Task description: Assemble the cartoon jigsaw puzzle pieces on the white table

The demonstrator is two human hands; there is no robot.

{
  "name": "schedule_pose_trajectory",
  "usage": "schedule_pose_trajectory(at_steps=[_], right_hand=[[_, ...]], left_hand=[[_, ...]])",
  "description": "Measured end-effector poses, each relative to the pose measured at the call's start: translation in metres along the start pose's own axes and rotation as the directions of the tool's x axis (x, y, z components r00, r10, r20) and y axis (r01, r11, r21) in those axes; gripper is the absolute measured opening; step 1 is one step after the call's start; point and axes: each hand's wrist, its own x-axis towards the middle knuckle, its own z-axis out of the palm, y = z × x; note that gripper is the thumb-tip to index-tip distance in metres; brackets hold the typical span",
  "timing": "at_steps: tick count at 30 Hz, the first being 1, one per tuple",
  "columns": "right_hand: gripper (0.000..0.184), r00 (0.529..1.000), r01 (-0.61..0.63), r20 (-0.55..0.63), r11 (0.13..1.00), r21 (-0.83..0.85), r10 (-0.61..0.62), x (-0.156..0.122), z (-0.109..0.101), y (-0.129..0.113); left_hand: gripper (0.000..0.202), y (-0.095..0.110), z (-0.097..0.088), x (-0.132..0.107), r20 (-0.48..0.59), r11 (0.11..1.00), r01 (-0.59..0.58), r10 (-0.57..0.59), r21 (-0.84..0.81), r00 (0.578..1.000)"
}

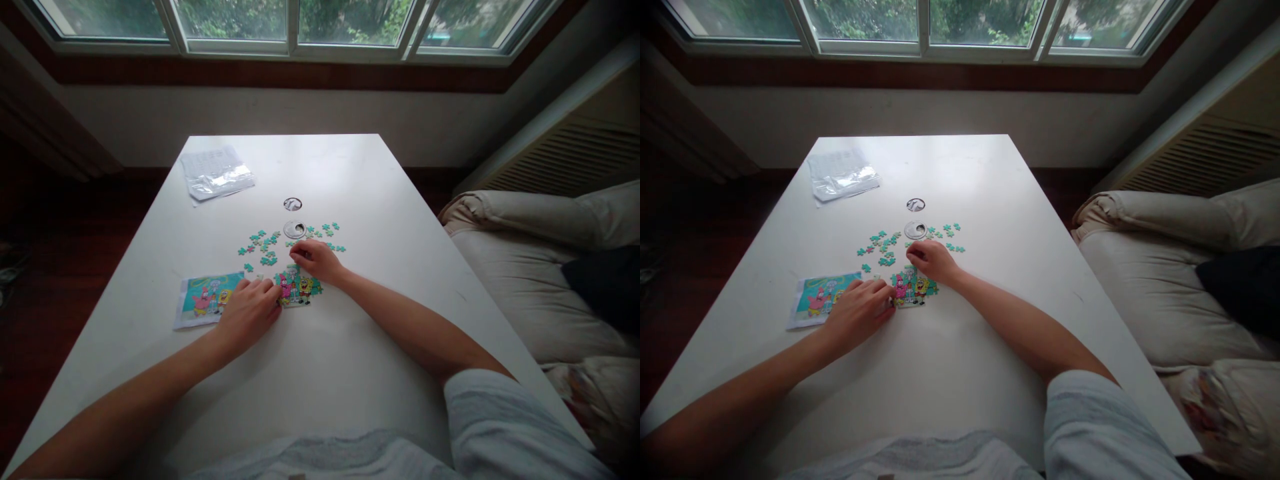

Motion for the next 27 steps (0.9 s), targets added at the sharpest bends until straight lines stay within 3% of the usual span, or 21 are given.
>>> schedule_pose_trajectory(at_steps=[16, 20, 23, 27], right_hand=[[0.011, 1.000, 0.008, 0.009, 1.000, -0.005, -0.008, 0.000, 0.001, 0.002], [0.010, 1.000, 0.007, 0.011, 1.000, -0.010, -0.007, 0.000, 0.001, 0.003], [0.011, 1.000, 0.011, 0.012, 1.000, -0.008, -0.011, 0.000, 0.002, 0.004], [0.011, 1.000, 0.020, 0.006, 1.000, -0.008, -0.020, 0.000, 0.003, 0.004]], left_hand=[[0.012, 0.004, 0.002, 0.001, -0.021, 1.000, 0.029, -0.029, -0.008, 0.999], [0.012, -0.003, -0.002, 0.001, -0.047, 0.999, 0.028, -0.029, -0.019, 0.998], [0.014, -0.013, -0.011, 0.003, -0.040, 0.998, -0.042, 0.040, -0.053, 0.998], [0.019, -0.023, -0.023, 0.003, 0.020, 0.961, -0.256, 0.259, -0.108, 0.966]])
